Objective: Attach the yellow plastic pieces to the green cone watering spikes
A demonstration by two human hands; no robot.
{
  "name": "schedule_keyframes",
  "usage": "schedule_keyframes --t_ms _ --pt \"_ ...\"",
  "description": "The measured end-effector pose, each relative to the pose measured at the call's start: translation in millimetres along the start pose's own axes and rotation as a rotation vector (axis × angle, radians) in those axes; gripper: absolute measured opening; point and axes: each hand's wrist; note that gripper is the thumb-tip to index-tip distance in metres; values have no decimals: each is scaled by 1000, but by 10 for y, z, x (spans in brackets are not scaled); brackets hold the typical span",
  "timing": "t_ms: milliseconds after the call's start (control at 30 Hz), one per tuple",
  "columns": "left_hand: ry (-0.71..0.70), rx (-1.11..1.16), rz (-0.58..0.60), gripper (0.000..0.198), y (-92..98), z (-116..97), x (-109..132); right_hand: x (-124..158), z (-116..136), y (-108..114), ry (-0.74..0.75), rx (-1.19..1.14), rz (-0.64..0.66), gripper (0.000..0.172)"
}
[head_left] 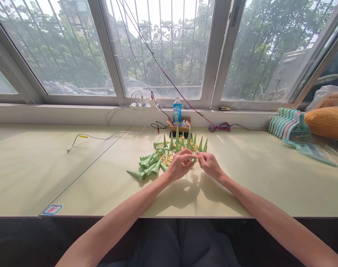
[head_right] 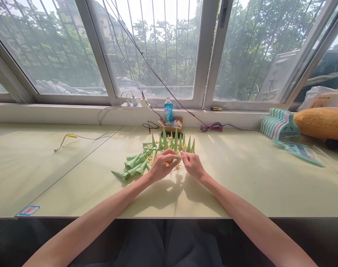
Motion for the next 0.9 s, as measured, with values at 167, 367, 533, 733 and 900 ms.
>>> schedule_keyframes --t_ms 167,367,533,733,900 --pt "45 -54 -23 20 -23 -42 -3 -7 -7 -16 -42 -65 -5 59" --pt "159 -23 -132 19 11 -87 -51 -21 -27 -16 -51 -36 19 62" --pt "287 -78 -165 12 36 -81 -70 -38 -63 4 70 159 18 41" --pt "339 -165 -170 10 44 -81 -71 -21 -59 20 109 231 225 15" --pt "354 -212 -174 10 33 -54 -63 -16 -100 20 91 248 380 9"
Point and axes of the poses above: each hand's wrist, its own x-axis away from the middle knuckle, its own y-axis out of the back of the hand, z = x × y, and after that the axes turned 4 degrees about -z, right-handed
